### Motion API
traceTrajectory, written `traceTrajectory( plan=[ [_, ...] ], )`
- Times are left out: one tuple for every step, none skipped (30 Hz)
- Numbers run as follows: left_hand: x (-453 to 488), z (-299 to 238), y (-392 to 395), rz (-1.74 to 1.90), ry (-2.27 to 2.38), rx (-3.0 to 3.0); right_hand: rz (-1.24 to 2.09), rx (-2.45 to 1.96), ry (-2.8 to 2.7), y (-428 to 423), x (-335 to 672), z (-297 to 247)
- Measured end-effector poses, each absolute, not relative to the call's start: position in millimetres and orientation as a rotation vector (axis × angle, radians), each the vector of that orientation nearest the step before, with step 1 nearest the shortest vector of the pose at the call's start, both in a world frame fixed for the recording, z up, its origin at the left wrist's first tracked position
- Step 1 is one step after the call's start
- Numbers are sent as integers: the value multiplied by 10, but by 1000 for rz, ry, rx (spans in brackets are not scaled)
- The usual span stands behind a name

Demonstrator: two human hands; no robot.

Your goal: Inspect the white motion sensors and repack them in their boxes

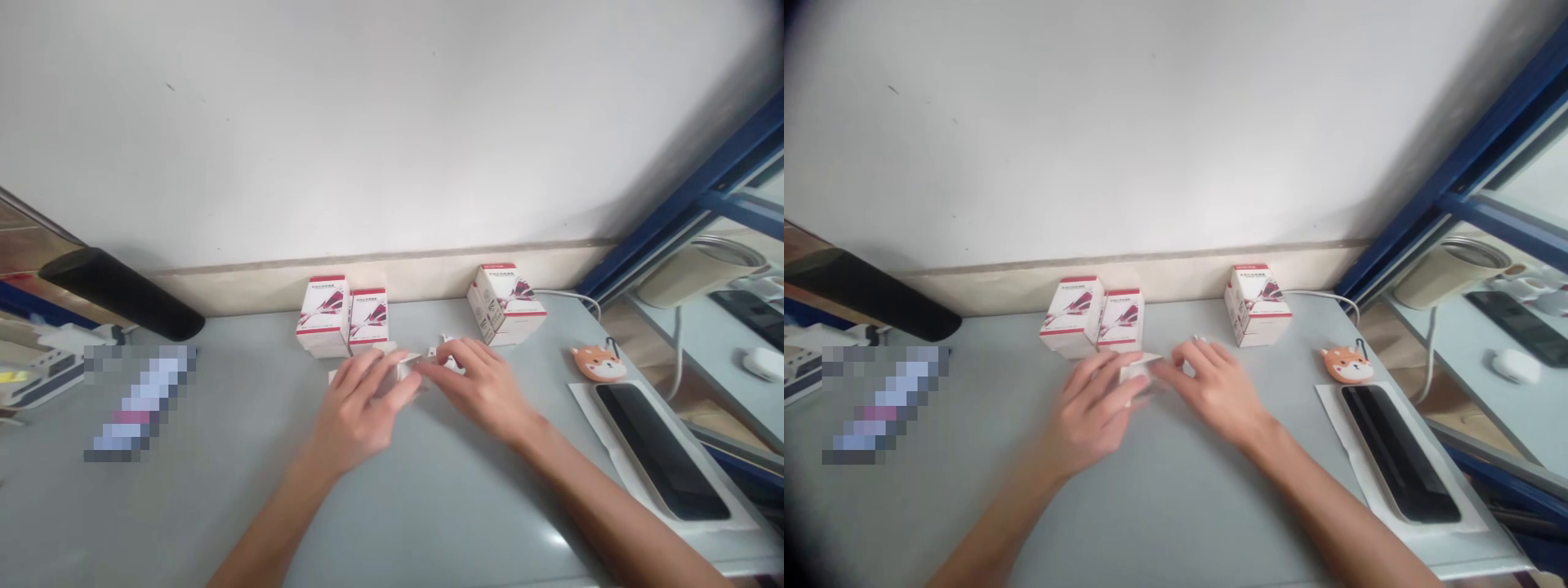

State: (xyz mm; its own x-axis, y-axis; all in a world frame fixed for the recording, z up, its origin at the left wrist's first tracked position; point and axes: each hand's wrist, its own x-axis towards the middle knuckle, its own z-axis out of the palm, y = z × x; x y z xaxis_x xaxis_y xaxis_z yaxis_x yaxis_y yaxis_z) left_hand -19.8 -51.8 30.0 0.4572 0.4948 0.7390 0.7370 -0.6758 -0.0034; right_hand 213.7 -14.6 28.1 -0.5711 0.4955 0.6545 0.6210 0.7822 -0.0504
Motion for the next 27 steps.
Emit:
traceTrajectory(
  plan=[
    [-196, 285, -532, -1034, -1033, -2409, -239, -832, -2320, -135, 2138, 271],
    [-200, 270, -542, -1024, -1025, -2429, -236, -831, -2336, -124, 2139, 260],
    [-207, 254, -550, -1024, -1025, -2451, -236, -826, -2338, -116, 2138, 248],
    [-219, 239, -554, -1026, -1031, -2478, -233, -819, -2334, -110, 2133, 235],
    [-234, 225, -554, -1023, -1039, -2511, -228, -810, -2327, -108, 2124, 219],
    [-251, 213, -551, -1013, -1047, -2543, -219, -804, -2327, -109, 2111, 200],
    [-268, 204, -546, -1003, -1049, -2569, -212, -801, -2330, -111, 2094, 177],
    [-284, 198, -539, -996, -1044, -2588, -208, -806, -2333, -114, 2075, 152],
    [-297, 196, -531, -1002, -1039, -2600, -209, -816, -2335, -116, 2057, 126],
    [-307, 200, -524, -1013, -1041, -2610, -211, -829, -2344, -116, 2042, 103],
    [-312, 209, -518, -1030, -1050, -2620, -209, -851, -2356, -113, 2032, 84],
    [-314, 223, -513, -1046, -1065, -2632, -201, -878, -2370, -108, 2030, 70],
    [-314, 242, -511, -1059, -1093, -2650, -186, -905, -2378, -101, 2036, 64],
    [-314, 265, -511, -1070, -1135, -2671, -161, -935, -2384, -92, 2050, 66],
    [-316, 292, -513, -1085, -1186, -2692, -123, -963, -2384, -82, 2071, 74],
    [-322, 322, -517, -1109, -1246, -2707, -72, -991, -2372, -72, 2097, 89],
    [-335, 353, -521, -1138, -1317, -2716, -4, -1015, -2346, -64, 2125, 108],
    [-356, 384, -526, -1156, -1401, -2729, 88, -1037, -2312, -58, 2154, 130],
    [-385, 414, -530, -1162, -1492, -2741, 205, -1059, -2269, -54, 2181, 152],
    [-422, 440, -531, -1152, -1587, -2756, 338, -1075, -2216, -53, 2204, 173],
    [-464, 461, -530, -1129, -1681, -2778, 475, -1083, -2150, -53, 2223, 190],
    [-509, 475, -525, -1085, -1765, -2806, 603, -1080, -2073, -54, 2236, 203],
    [-554, 480, -517, -1027, -1825, -2830, 713, -1072, -1989, -52, 2246, 211],
    [-595, 478, -506, -961, -1858, -2844, 791, -1065, -1903, -47, 2252, 213],
    [-630, 471, -492, -890, -1866, -2850, 840, -1065, -1821, -39, 2256, 210],
    [-655, 459, -479, -821, -1851, -2848, 871, -1073, -1747, -26, 2259, 203],
    [-669, 447, -466, -769, -1823, -2836, 900, -1089, -1678, -10, 2260, 193]
  ],
)
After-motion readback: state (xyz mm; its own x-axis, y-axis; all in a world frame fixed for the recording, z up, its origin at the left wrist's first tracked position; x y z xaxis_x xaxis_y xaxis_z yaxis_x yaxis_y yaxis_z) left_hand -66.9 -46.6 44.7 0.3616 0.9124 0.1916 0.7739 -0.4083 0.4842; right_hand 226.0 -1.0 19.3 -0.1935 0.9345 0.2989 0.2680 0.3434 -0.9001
